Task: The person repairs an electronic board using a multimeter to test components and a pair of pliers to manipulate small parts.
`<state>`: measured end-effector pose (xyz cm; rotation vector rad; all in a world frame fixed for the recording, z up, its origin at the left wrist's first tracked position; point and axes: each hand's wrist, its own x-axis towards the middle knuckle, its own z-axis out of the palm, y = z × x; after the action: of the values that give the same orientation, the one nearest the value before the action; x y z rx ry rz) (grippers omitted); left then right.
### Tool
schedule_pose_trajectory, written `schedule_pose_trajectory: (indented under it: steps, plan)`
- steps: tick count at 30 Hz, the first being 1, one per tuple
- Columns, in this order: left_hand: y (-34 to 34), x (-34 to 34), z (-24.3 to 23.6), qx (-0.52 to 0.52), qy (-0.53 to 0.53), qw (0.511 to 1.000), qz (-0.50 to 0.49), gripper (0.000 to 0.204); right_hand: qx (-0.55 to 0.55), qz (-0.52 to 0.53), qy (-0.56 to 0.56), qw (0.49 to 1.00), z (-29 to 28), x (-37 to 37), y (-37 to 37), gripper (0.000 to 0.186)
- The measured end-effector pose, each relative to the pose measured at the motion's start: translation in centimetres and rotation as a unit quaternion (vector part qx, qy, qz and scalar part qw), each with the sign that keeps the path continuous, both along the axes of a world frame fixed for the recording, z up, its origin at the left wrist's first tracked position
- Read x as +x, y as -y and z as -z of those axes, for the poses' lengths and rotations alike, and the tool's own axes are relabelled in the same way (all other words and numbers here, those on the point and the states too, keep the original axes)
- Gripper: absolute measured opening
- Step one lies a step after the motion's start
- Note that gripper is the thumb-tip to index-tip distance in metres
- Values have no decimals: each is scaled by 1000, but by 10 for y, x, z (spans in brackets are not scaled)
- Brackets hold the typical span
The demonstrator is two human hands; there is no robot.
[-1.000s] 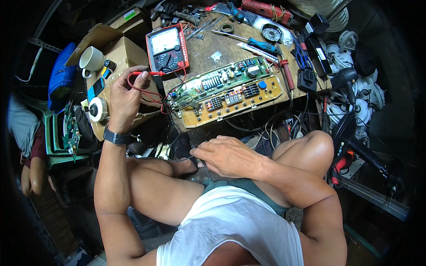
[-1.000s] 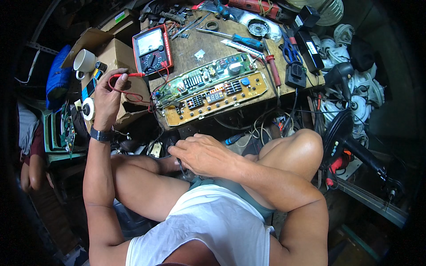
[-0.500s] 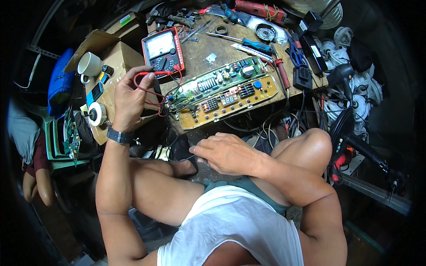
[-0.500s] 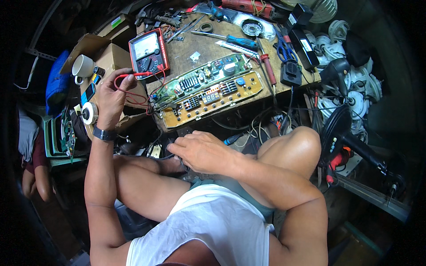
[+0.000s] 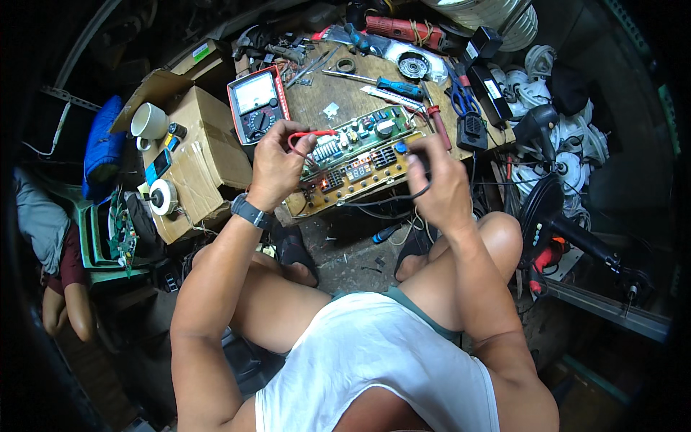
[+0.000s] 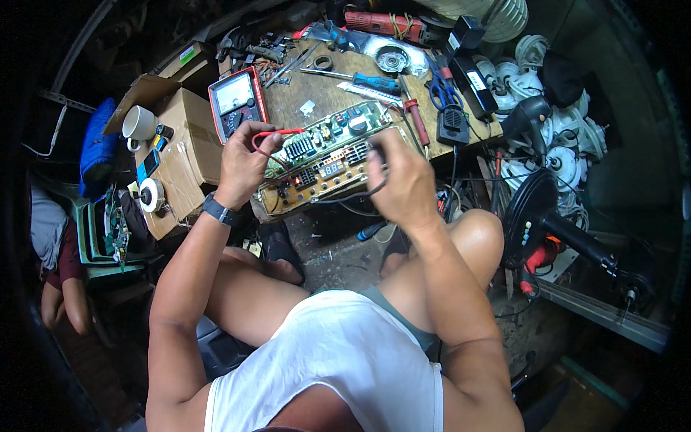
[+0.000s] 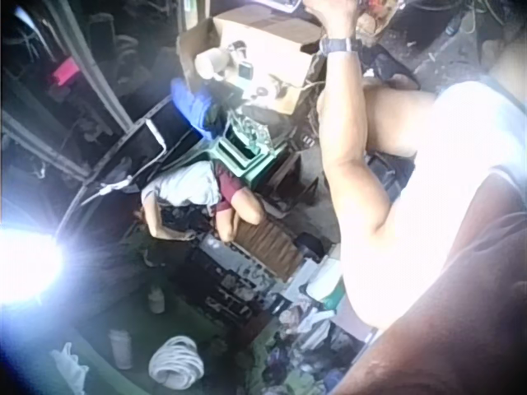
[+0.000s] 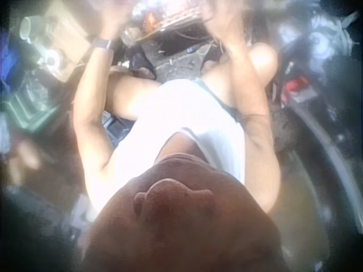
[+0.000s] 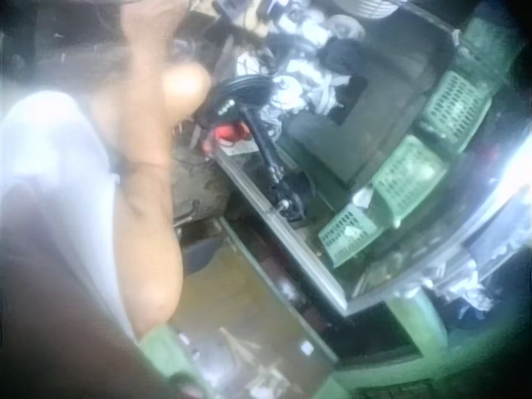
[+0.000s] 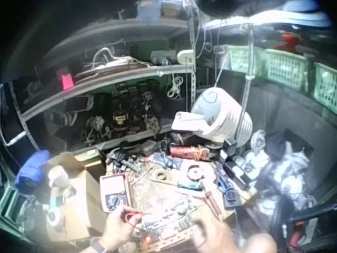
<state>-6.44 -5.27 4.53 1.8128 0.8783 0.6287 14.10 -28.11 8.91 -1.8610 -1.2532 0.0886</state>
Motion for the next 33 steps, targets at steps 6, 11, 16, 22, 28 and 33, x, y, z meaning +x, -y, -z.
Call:
schedule_pose_trajectory:
  steps: [6,11,16,22,28,33]
  plan:
    - [17,40,5,4,16,1000,-22,18,-11,117,-136,984,42,48,-1,21]
    - [25,51,30,24,17,999,-31,17,-28,108,-131,985,57,44,-14,19]
    - [38,63,29,17,47,998,-38,16,-20,104,-126,986,67,41,-22,21]
    - [36,66,27,5,34,998,-62,16,-26,96,-132,986,67,41,-25,20]
    - [37,69,30,7,43,997,-65,16,-41,95,-118,988,68,40,-24,21]
    - [38,72,29,15,39,996,-74,17,-49,104,-109,987,70,41,-24,21]
